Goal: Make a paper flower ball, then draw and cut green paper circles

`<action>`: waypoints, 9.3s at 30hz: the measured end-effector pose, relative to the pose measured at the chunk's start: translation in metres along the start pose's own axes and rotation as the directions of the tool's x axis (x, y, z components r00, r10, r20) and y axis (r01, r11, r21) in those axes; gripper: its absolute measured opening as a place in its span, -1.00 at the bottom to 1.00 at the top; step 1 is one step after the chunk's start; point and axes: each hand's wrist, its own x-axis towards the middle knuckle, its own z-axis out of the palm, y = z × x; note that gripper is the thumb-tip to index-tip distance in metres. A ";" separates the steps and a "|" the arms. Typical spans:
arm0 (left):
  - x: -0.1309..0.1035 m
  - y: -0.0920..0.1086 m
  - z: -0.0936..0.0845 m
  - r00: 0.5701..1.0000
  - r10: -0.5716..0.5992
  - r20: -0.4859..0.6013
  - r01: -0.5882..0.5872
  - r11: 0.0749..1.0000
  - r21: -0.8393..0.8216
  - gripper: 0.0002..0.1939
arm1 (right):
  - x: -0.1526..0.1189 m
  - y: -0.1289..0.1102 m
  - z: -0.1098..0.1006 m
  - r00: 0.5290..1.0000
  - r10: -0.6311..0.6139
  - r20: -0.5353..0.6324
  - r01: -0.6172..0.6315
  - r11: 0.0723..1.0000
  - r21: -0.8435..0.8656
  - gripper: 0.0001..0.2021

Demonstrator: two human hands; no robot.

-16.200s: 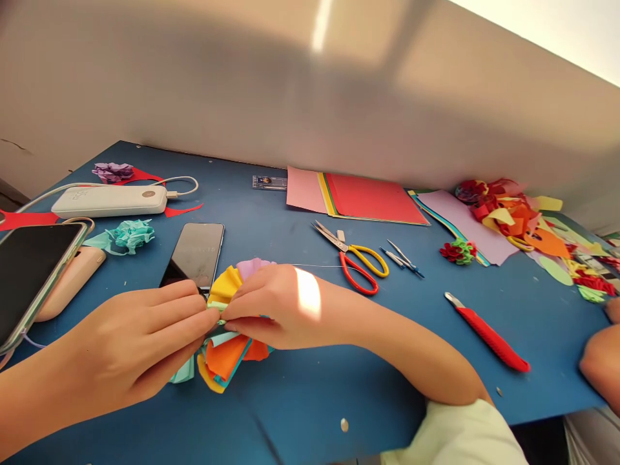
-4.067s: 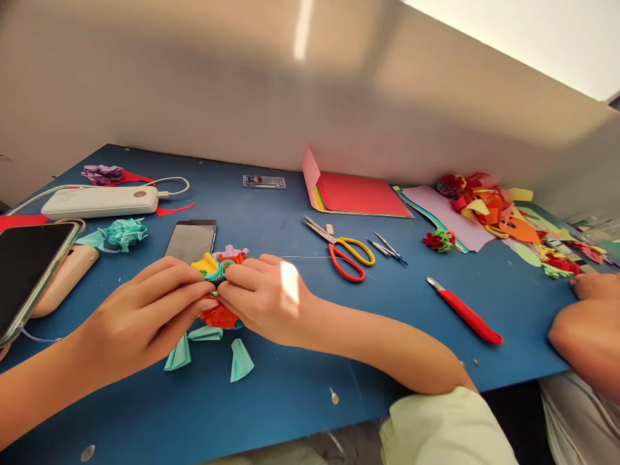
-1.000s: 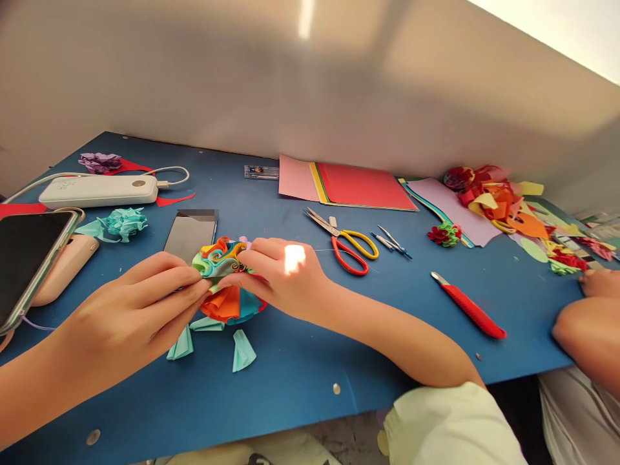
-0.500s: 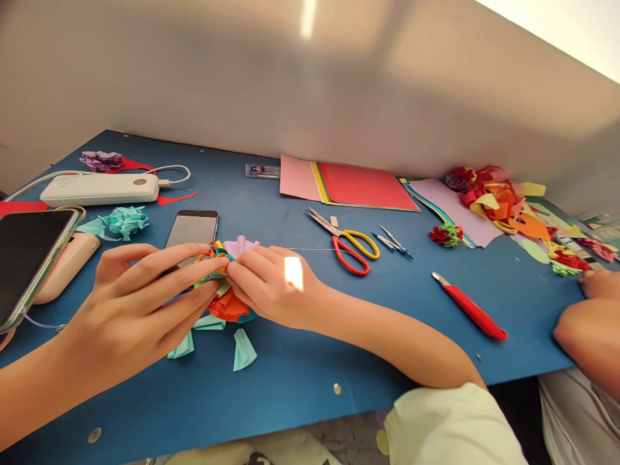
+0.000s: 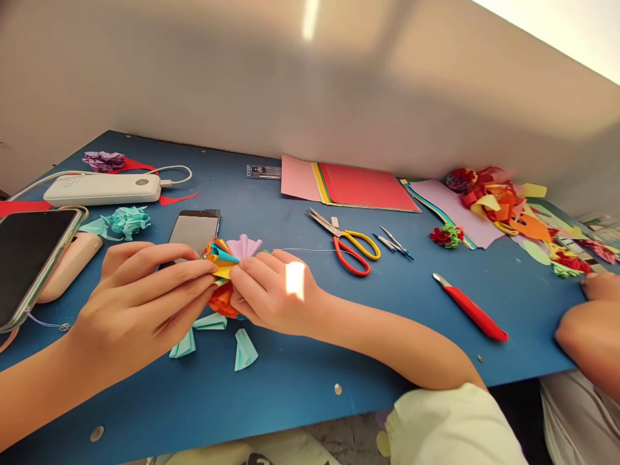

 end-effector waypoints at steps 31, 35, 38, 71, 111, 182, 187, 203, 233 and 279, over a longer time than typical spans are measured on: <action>0.001 0.005 -0.001 0.989 -0.132 -0.065 0.128 0.990 -0.063 -0.82 | 0.001 0.007 -0.013 0.985 -0.135 0.107 0.126 0.988 0.086 -0.95; 0.002 0.005 -0.002 0.990 -0.127 -0.061 0.121 0.989 -0.089 -0.82 | -0.001 0.007 -0.012 0.991 -0.079 0.111 0.060 0.984 0.167 -0.95; 0.002 0.005 -0.003 0.991 -0.124 -0.058 0.118 0.989 -0.089 -0.82 | -0.002 0.008 -0.010 0.994 -0.043 0.097 0.020 0.975 0.220 -0.93; -0.002 -0.002 -0.004 0.994 -0.006 -0.107 0.013 0.998 0.066 -0.80 | 0.004 0.006 -0.014 0.992 0.125 -0.031 -0.122 0.989 0.080 -0.90; -0.003 0.003 0.002 0.989 -0.122 -0.083 0.124 0.992 0.014 -0.79 | 0.003 -0.001 -0.008 0.995 -0.098 -0.035 0.099 0.994 0.044 -0.92; -0.001 0.017 -0.003 0.976 -0.107 0.188 0.128 0.986 -0.105 -0.83 | -0.005 -0.026 -0.007 0.988 0.151 0.015 -0.152 0.985 0.079 -0.75; -0.002 0.023 -0.006 0.942 -0.209 0.262 0.259 0.950 -0.174 -0.80 | -0.011 -0.027 -0.002 0.998 0.053 -0.040 -0.052 0.998 0.025 -0.76; 0.007 0.004 -0.011 0.963 0.183 0.196 -0.181 0.983 -0.027 -0.77 | 0.008 -0.011 -0.026 0.990 0.026 0.139 -0.056 0.975 0.214 -0.85; 0.009 0.003 -0.006 0.927 0.348 0.141 -0.368 0.917 0.151 -0.83 | -0.004 -0.019 -0.017 0.998 0.065 -0.006 -0.064 0.993 0.095 -0.94; 0.001 -0.002 -0.014 0.627 -0.526 0.575 0.755 0.592 -0.282 -0.71 | 0.002 0.012 -0.006 0.995 0.060 0.078 -0.085 0.925 0.371 -0.83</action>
